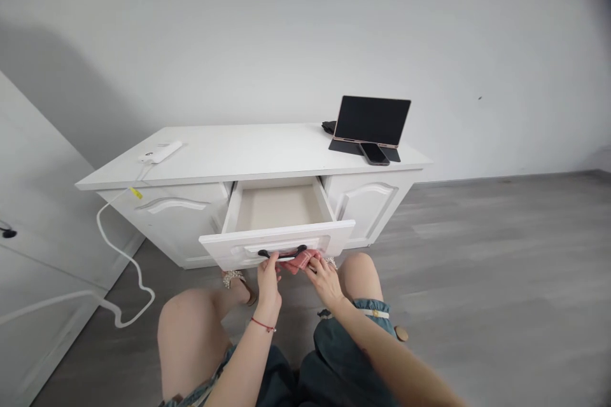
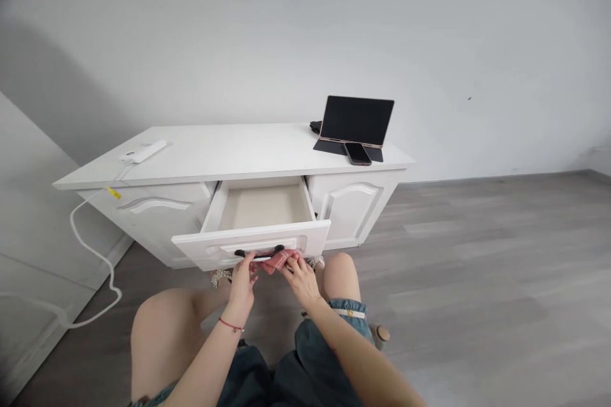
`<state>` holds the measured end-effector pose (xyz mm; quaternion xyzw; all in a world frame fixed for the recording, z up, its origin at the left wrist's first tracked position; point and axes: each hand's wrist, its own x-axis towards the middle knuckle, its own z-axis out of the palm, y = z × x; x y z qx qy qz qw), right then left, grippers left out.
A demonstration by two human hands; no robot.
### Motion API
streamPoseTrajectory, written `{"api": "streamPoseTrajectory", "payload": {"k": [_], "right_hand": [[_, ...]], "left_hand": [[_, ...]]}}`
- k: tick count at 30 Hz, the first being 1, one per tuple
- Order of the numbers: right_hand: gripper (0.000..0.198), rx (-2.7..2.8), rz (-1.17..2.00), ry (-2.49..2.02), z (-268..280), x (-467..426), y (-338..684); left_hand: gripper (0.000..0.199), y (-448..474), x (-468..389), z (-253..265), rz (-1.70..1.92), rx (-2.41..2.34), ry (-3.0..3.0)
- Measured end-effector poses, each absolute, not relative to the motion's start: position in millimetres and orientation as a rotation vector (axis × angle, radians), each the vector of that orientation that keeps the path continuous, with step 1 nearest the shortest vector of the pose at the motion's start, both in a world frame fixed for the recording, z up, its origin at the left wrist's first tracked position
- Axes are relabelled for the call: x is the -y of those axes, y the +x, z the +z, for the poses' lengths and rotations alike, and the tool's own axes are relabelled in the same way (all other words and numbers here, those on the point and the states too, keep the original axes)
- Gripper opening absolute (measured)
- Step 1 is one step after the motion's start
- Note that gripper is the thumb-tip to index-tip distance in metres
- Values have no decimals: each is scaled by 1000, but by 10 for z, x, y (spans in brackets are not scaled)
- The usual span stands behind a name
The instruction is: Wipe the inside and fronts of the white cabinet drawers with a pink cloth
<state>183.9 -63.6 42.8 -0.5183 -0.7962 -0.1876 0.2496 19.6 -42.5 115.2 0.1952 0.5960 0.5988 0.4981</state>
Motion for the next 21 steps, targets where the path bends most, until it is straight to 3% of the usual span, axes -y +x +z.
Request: {"api": "streamPoseTrajectory", "payload": {"k": [9,17,21], "right_hand": [[34,1799,-593,-1528,489,581,2328],[37,1350,-481,-1449,1095,397,2359],[34,1285,-510,-1423,940,398,2238]], "left_hand": [[19,224,337,1229,1398,-1324,292],[16,240,331,1207,1415,-1285,274],[20,228,353,1205,1418,-1260,288]]}}
